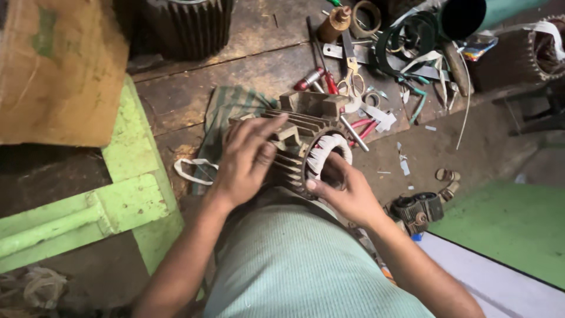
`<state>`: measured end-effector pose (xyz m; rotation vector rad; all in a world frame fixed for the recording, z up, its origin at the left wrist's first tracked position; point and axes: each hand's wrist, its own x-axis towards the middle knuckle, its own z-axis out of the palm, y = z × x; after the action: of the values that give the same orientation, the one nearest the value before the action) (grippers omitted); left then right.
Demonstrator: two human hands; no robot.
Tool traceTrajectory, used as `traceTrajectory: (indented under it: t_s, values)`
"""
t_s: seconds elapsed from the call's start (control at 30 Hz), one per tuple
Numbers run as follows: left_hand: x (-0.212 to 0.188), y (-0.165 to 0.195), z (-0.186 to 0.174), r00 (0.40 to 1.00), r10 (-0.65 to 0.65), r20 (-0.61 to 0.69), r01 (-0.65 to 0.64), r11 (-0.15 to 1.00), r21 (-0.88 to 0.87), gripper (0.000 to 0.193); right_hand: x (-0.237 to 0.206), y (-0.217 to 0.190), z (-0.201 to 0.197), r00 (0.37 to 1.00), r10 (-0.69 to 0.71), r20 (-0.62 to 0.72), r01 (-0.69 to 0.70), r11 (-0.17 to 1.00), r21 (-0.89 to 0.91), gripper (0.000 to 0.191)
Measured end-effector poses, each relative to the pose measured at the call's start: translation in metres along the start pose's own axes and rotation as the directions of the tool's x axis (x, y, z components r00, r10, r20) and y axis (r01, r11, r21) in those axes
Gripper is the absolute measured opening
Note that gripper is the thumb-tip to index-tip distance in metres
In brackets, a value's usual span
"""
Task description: The person works on an electric motor stator, using a hammer to tap the stator and then using a screwdriver to remove copper windings. They then cut a green plastic strip with scissors and place it into the stator.
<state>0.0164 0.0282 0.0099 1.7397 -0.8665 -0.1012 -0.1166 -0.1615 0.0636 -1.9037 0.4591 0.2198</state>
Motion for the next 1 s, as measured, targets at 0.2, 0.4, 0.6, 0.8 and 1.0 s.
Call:
traceTrajectory:
  t_s: [0.2,0.4,0.6,0.8,1.0]
  values:
    - [0.006,-0.004,-0.009,0.997,-0.071,-0.031,0.073,0.996,0.049,0.035,-0.003,0.017,0.012,0.997,-0.068,-0.024,0.055,0.931,-0.361,0.071]
    - [0.004,0.006,0.011,0.999,-0.038,0.032,0.034,0.992,0.119,0.036,0.000,0.061,-0.010,0.990,0.135,-0.043,-0.141,0.968,-0.206,0.058]
    - [-0.029,-0.023,0.029,0.996,0.075,0.037,-0.069,0.987,-0.148,0.038,0.011,0.086,-0.041,0.847,0.527,-0.073,-0.419,0.745,0.518,0.055]
    - [-0.042,-0.102,0.010,0.938,-0.345,-0.037,0.341,0.896,0.283,0.039,-0.015,0.136,-0.049,0.745,0.665,-0.059,-0.340,0.455,0.823,0.045]
    - [0.006,-0.099,0.071,0.486,-0.795,0.363,0.789,0.578,0.208,0.064,-0.039,0.210,-0.048,0.736,0.676,-0.032,-0.313,0.383,0.869,0.036]
